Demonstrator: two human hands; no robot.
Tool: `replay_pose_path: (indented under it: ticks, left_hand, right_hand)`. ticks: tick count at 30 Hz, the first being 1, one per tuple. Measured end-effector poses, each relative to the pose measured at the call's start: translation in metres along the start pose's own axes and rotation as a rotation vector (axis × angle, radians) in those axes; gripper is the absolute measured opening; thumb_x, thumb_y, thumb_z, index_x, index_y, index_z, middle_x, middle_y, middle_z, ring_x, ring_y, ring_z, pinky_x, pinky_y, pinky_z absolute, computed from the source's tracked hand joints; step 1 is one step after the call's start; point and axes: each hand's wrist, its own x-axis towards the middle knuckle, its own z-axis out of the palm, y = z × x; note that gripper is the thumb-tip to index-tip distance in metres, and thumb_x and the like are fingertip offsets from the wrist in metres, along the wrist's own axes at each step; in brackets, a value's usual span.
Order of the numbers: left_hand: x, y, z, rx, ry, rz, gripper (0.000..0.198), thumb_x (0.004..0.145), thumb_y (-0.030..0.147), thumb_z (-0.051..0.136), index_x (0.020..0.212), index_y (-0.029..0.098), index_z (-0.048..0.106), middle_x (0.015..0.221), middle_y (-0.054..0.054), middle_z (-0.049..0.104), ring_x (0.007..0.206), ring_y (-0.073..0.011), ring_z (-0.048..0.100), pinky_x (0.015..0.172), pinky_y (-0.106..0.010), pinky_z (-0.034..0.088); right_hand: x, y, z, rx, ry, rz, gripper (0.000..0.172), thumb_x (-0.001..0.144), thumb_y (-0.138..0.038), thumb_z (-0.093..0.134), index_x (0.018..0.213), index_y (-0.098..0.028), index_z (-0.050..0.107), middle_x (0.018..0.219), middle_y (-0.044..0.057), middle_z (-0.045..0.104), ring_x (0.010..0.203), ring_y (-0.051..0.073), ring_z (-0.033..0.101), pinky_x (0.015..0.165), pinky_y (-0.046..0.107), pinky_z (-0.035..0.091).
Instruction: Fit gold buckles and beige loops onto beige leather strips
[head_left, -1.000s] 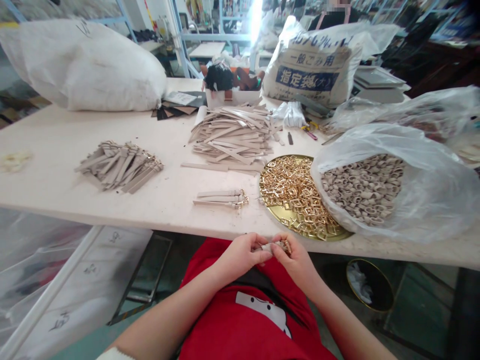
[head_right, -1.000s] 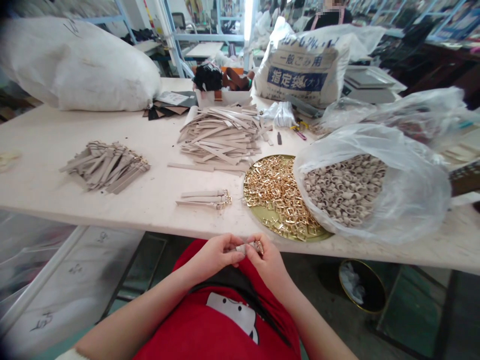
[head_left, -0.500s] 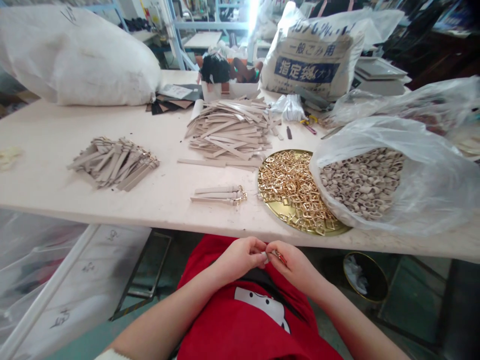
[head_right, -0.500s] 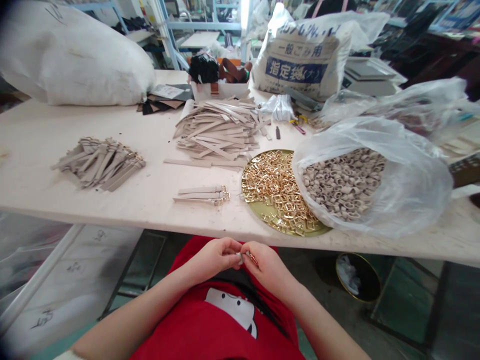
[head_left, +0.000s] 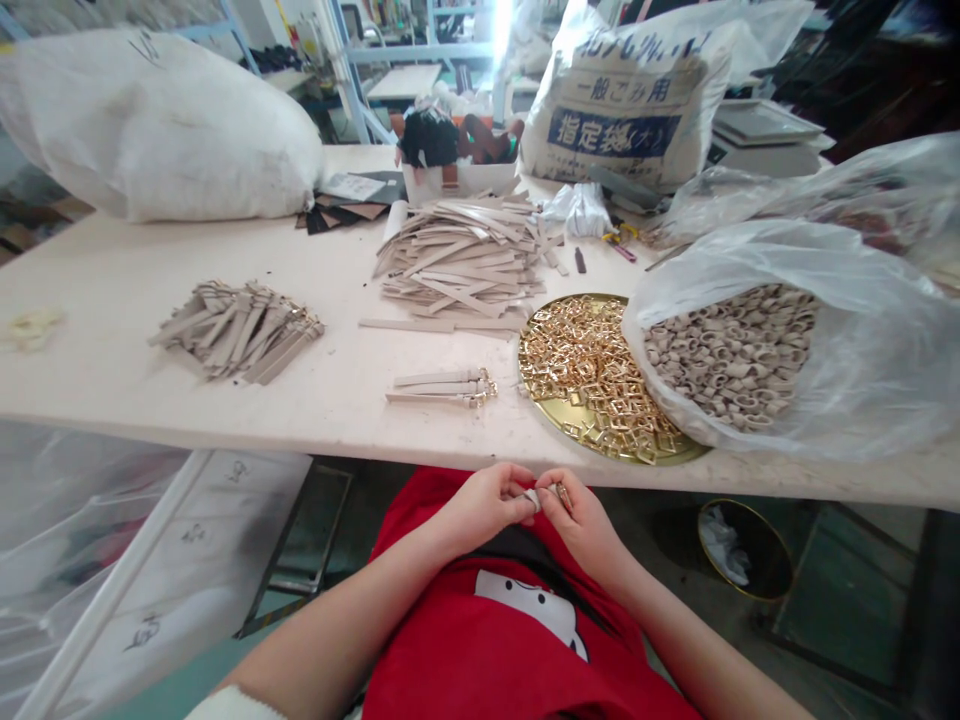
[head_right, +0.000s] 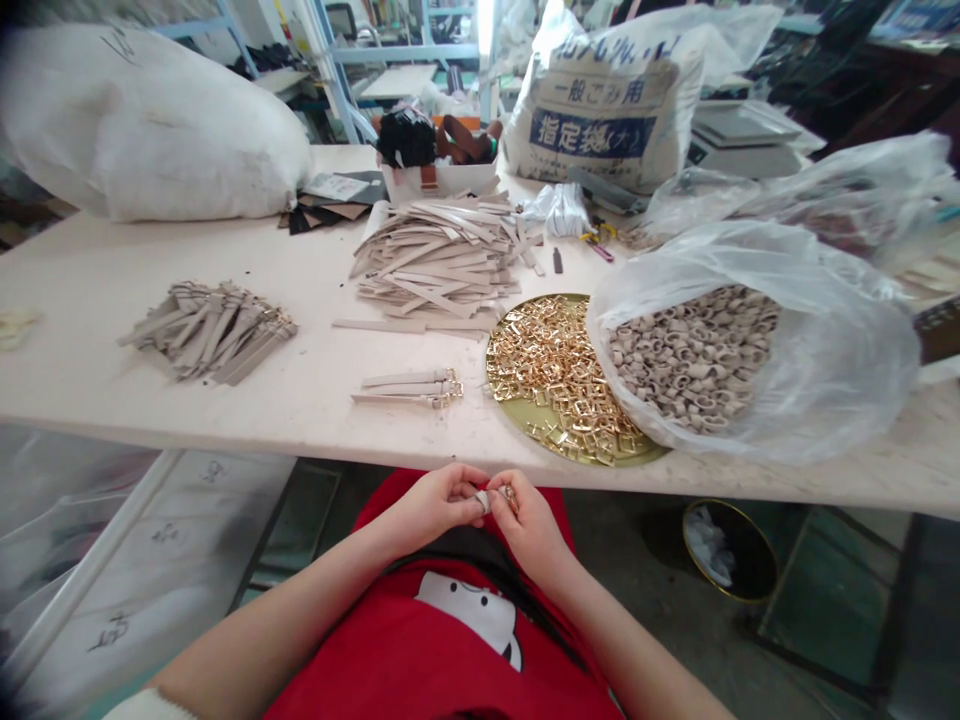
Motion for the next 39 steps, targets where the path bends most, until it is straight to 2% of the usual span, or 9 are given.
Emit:
replay_pose_path:
  ticks: [4, 7, 15, 21, 25, 28, 31, 36, 39]
  left_hand:
    - [-0.001, 0.003, -0.004, 0.214, -0.089, -0.072, 0.036, 0.075, 0.047, 0.049, 0.078, 0.012, 0.057, 0.065, -0.003, 0.063, 0.054, -0.0117, 0.056, 0.053, -0.022, 0.042]
    - [-0.004, 0.008, -0.010, 0.213, -0.195, -0.106, 0.039, 0.076, 0.050, 0.047, 0.068, 0.012, 0.057, 0.065, -0.004, 0.064, 0.053, -0.0102, 0.055, 0.052, -0.021, 0.041]
    - [-0.006, 0.001, 0.000, 0.143, -0.170, -0.150, 0.042, 0.073, 0.054, 0.048, 0.073, 0.013, 0.057, 0.067, -0.005, 0.064, 0.057, -0.0126, 0.059, 0.053, -0.022, 0.043]
    - [-0.008, 0.006, -0.002, 0.237, -0.212, -0.107, 0.046, 0.075, 0.057, 0.044, 0.073, 0.013, 0.058, 0.067, -0.005, 0.065, 0.058, -0.0135, 0.060, 0.052, -0.021, 0.042]
    - [-0.007, 0.008, -0.002, 0.275, -0.213, -0.097, 0.038, 0.078, 0.049, 0.045, 0.077, 0.014, 0.058, 0.068, -0.004, 0.065, 0.058, -0.0123, 0.060, 0.053, -0.020, 0.042]
    - [-0.006, 0.009, -0.002, 0.293, -0.218, -0.090, 0.036, 0.079, 0.047, 0.043, 0.077, 0.014, 0.058, 0.069, -0.003, 0.065, 0.058, -0.0117, 0.060, 0.054, -0.019, 0.042]
    - [-0.008, 0.014, -0.005, 0.336, -0.232, -0.076, 0.037, 0.080, 0.047, 0.042, 0.075, 0.014, 0.059, 0.067, -0.002, 0.065, 0.053, -0.0102, 0.057, 0.051, -0.018, 0.041]
    - [-0.002, 0.023, -0.019, 0.524, -0.173, 0.076, 0.035, 0.083, 0.041, 0.039, 0.075, 0.015, 0.060, 0.067, -0.002, 0.064, 0.053, -0.0104, 0.057, 0.054, -0.019, 0.041]
    - [0.011, 0.025, -0.042, 0.813, -0.006, 0.146, 0.034, 0.084, 0.041, 0.039, 0.079, 0.016, 0.062, 0.073, -0.004, 0.065, 0.066, -0.0151, 0.059, 0.061, -0.022, 0.041]
  right_hand:
    - [-0.004, 0.004, 0.000, -0.009, 0.056, 0.038, 0.018, 0.084, -0.036, 0.042, 0.082, -0.019, 0.049, 0.067, 0.000, 0.053, 0.061, 0.015, 0.050, 0.058, 0.027, 0.041]
    - [-0.004, 0.002, -0.002, -0.069, 0.037, -0.002, 0.017, 0.085, -0.034, 0.040, 0.083, -0.020, 0.049, 0.070, 0.000, 0.054, 0.063, 0.015, 0.050, 0.060, 0.027, 0.041]
    - [-0.007, 0.001, -0.012, -0.153, -0.187, -0.110, 0.017, 0.087, -0.032, 0.037, 0.083, -0.019, 0.048, 0.074, 0.002, 0.056, 0.067, 0.015, 0.053, 0.062, 0.028, 0.041]
    - [-0.010, 0.007, -0.012, -0.110, -0.129, -0.114, 0.022, 0.088, -0.033, 0.034, 0.099, -0.020, 0.047, 0.082, 0.004, 0.061, 0.072, 0.017, 0.057, 0.066, 0.029, 0.043]
    - [-0.009, 0.007, -0.007, -0.093, -0.225, -0.169, 0.023, 0.088, -0.034, 0.036, 0.101, -0.020, 0.048, 0.086, 0.006, 0.063, 0.080, 0.019, 0.059, 0.072, 0.031, 0.043]
    - [-0.010, 0.008, -0.006, 0.012, -0.225, -0.117, 0.025, 0.089, -0.036, 0.032, 0.103, -0.020, 0.047, 0.072, 0.002, 0.059, 0.068, 0.016, 0.057, 0.064, 0.028, 0.043]
    - [-0.011, 0.006, -0.007, 0.041, -0.113, -0.059, 0.029, 0.090, -0.036, 0.030, 0.107, -0.019, 0.045, 0.063, -0.002, 0.052, 0.056, 0.014, 0.051, 0.056, 0.027, 0.041]
    - [0.008, -0.002, 0.003, 0.035, -0.089, -0.123, 0.026, 0.090, -0.035, 0.031, 0.103, -0.019, 0.046, 0.068, 0.001, 0.056, 0.061, 0.015, 0.053, 0.059, 0.028, 0.041]
    - [0.034, -0.006, 0.015, 0.080, -0.102, -0.130, 0.031, 0.090, -0.038, 0.030, 0.108, -0.017, 0.044, 0.058, -0.002, 0.053, 0.054, 0.015, 0.052, 0.054, 0.028, 0.041]
